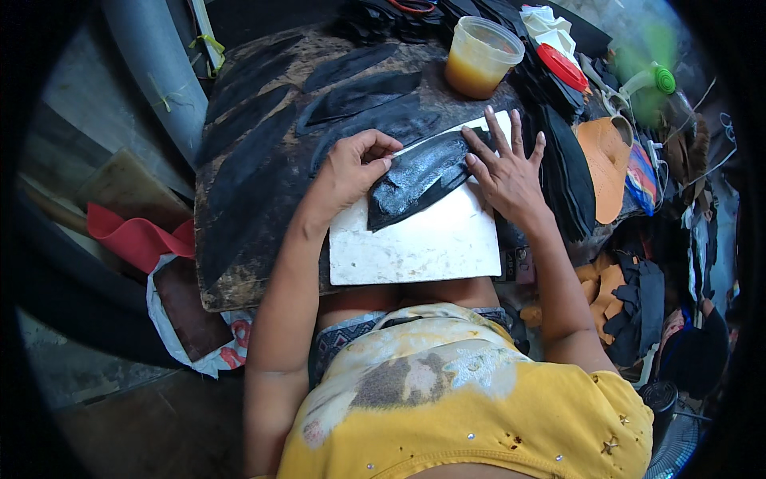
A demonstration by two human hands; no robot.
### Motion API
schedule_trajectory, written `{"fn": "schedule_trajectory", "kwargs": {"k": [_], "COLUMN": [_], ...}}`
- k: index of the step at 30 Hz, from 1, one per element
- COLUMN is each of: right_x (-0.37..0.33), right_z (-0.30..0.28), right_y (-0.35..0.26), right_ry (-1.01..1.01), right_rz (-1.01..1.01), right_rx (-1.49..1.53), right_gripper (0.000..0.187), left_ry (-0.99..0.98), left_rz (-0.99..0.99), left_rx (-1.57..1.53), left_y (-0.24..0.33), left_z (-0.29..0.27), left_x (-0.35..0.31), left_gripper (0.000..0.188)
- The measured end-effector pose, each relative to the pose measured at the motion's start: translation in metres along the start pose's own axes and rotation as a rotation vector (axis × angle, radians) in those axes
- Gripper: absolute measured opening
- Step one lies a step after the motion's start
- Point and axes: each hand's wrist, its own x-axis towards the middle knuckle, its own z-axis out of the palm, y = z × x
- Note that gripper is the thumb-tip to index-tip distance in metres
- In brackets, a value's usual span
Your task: The person repeatedly rubs black leather pieces on a white board with both hands. They handle multiple pieces one at a time, turning them over and rubbing different areas. The person occasionally picks up a piece from the table and places it back down.
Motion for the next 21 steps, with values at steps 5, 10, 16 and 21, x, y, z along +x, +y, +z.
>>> {"fn": "schedule_trajectory", "kwargs": {"k": [5,10,16,21], "right_x": [-0.010,-0.039,-0.051,-0.044], "right_z": [-0.012,-0.023,-0.021,-0.026], "right_y": [-0.011,-0.045,-0.078,-0.086], "right_ry": [-0.105,-0.109,-0.046,-0.128], "right_rz": [-0.088,-0.191,-0.338,-0.399], "right_rx": [0.036,0.108,0.196,0.196], "right_gripper": [0.051,0.052,0.056,0.055], "left_ry": [-0.054,-0.050,-0.072,-0.126], "left_rz": [-0.075,-0.123,-0.153,-0.153], "left_rx": [-0.140,-0.124,-0.122,-0.162], "left_y": [0.001,0.000,0.002,-0.001], "left_z": [-0.006,-0.008,-0.013,-0.017], "left_x": [-0.001,-0.001,-0.001,0.000], "left_gripper": [0.025,0.029,0.027,0.028]}}
